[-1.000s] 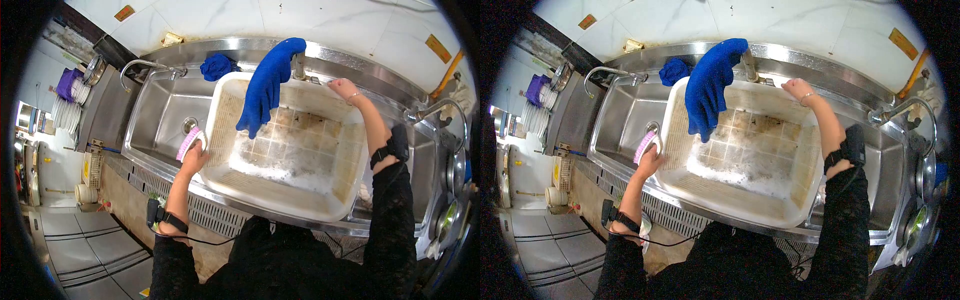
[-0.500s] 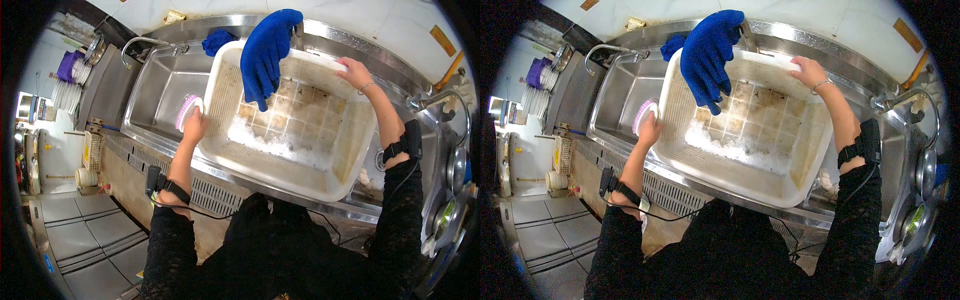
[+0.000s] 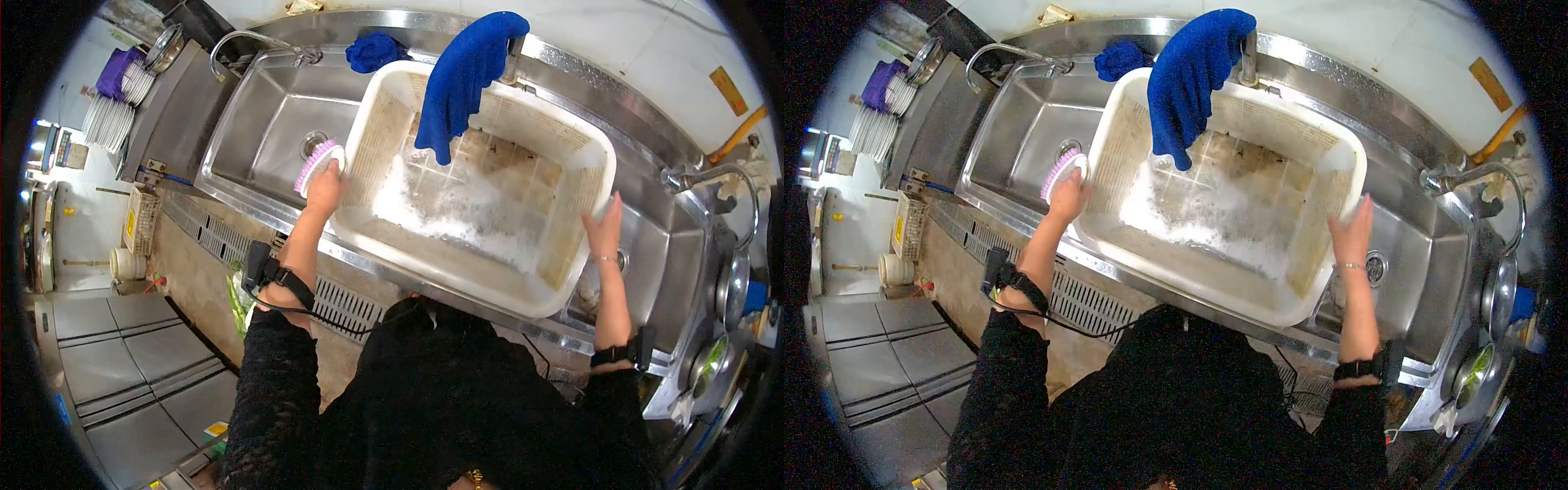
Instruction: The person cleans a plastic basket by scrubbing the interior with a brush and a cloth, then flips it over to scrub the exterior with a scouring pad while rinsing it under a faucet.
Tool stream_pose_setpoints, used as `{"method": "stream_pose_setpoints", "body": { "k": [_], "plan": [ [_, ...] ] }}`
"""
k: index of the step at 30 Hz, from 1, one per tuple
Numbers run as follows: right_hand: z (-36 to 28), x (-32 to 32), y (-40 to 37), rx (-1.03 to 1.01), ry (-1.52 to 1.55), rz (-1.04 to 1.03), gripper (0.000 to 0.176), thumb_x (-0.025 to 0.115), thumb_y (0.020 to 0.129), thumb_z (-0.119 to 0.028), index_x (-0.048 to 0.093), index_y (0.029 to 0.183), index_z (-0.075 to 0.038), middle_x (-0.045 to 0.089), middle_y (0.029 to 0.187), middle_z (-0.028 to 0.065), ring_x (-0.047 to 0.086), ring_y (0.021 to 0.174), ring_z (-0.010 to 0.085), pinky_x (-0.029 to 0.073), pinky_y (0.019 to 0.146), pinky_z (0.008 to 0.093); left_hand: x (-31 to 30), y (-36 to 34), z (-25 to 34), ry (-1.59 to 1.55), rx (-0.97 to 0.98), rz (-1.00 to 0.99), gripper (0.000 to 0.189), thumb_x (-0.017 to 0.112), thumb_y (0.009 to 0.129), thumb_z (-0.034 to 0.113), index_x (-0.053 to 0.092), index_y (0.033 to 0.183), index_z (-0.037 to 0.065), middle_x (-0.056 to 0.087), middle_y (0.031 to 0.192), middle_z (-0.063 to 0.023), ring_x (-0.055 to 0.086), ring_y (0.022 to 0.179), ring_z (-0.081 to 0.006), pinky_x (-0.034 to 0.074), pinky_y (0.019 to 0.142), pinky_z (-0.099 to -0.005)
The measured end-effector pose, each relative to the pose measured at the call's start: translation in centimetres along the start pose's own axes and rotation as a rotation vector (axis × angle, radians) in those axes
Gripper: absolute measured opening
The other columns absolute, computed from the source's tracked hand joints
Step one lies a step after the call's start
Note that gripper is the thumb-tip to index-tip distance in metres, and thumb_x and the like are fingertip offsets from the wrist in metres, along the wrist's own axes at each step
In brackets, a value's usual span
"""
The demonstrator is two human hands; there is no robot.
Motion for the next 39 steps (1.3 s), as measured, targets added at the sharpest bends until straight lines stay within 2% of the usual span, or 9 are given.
{"method": "stream_pose_setpoints", "body": {
  "k": [11,15,20,22,25,27,33,37,39],
  "plan": [
    [6.8,4.3,-10.9,0.323,0.506,-0.183,0.051,0.063,0.082,-0.018,0.043,0.125,0.002,0.055,0.112,0.0143,0.054,0.101,0.0242,0.041,0.089,0.0325,-3.0,0.5,2.2,0.339,0.008,-0.079,0.025,0.057,0.083,0.019,0.051,0.101,0.004,0.062,0.089,-0.0207,0.06,0.086,-0.0391,0.047,0.074,-0.0475],
    [6.2,2.0,-13.3,0.456,0.715,-0.027,0.044,0.052,0.092,-0.023,0.042,0.127,0.002,0.053,0.116,0.0122,0.05,0.104,0.0172,0.039,0.09,0.0293,-5.4,-1.2,8.8,0.025,0.393,-0.051,0.028,0.056,0.084,0.02,0.052,0.109,0.009,0.063,0.093,-0.0183,0.059,0.089,-0.0363,0.048,0.075,-0.0449],
    [5.8,0.9,-16.4,0.445,0.642,0.024,0.046,0.05,0.093,-0.025,0.04,0.13,0.001,0.049,0.123,0.0166,0.047,0.111,0.0213,0.036,0.096,0.0317,7.2,0.3,10.7,-0.215,0.717,-0.34,0.04,0.06,0.081,0.015,0.049,0.119,0.01,0.059,0.105,-0.0183,0.059,0.094,-0.0332,0.046,0.08,-0.0421],
    [4.9,0.7,-17.3,0.323,0.535,0.018,0.048,0.051,0.092,-0.024,0.039,0.131,0.001,0.048,0.125,0.0182,0.047,0.113,0.0244,0.035,0.097,0.0338,11.9,1.0,9.7,0.235,0.738,-0.397,0.045,0.059,0.081,0.015,0.047,0.125,0.014,0.058,0.11,-0.015,0.055,0.103,-0.0317,0.043,0.087,-0.0423],
    [2.7,0.3,-17.9,0.233,0.309,-0.017,0.055,0.056,0.087,-0.03,0.039,0.131,-0.001,0.047,0.126,0.0205,0.047,0.115,0.0316,0.036,0.096,0.0375,17.1,0.7,9.8,0.391,0.726,-0.636,0.047,0.056,0.083,0.019,0.045,0.128,0.016,0.055,0.121,-0.0131,0.05,0.113,-0.0298,0.039,0.095,-0.0435],
    [1.2,0.4,-18.0,0.202,0.178,-0.021,0.055,0.056,0.086,-0.03,0.039,0.13,-0.001,0.047,0.125,0.0211,0.047,0.115,0.0339,0.037,0.096,0.0384,22.7,-0.7,11.6,0.337,0.96,-0.676,0.046,0.051,0.086,0.022,0.043,0.131,0.016,0.046,0.132,-0.0139,0.045,0.12,-0.0303,0.036,0.099,-0.0445],
    [0.7,0.6,-17.5,0.248,0.099,-0.005,0.058,0.058,0.083,-0.028,0.037,0.13,-0.001,0.048,0.123,0.0206,0.048,0.113,0.0357,0.039,0.094,0.04,19.7,-8.3,30.3,-0.227,0.817,-0.993,0.048,0.051,0.087,0.035,0.046,0.127,0.009,0.051,0.126,-0.0152,0.05,0.112,-0.0335,0.039,0.094,-0.0402],
    [1.0,0.8,-17.6,0.246,0.086,-0.001,0.056,0.058,0.083,-0.029,0.04,0.129,0.0,0.047,0.126,0.0202,0.047,0.115,0.0353,0.038,0.095,0.0391,15.9,-10.7,34.3,-0.393,0.921,-1.028,0.054,0.056,0.083,0.043,0.048,0.124,0.008,0.052,0.124,-0.0155,0.051,0.11,-0.033,0.04,0.092,-0.0401],
    [1.2,1.0,-17.7,0.237,0.095,0.008,0.056,0.058,0.083,-0.03,0.04,0.129,-0.002,0.047,0.126,0.0204,0.047,0.115,0.0355,0.038,0.095,0.0394,14.3,-11.5,33.7,-0.128,1.07,-1.059,0.057,0.058,0.082,0.046,0.049,0.123,0.008,0.053,0.122,-0.0149,0.051,0.111,-0.0322,0.04,0.092,-0.0399]
  ]
}}
Point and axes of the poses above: each hand's wrist, its own y-axis towards the middle knuckle, its own x-axis out of the palm, z = x × y, the point moved 5 cm from there along y, towards the middle knuckle
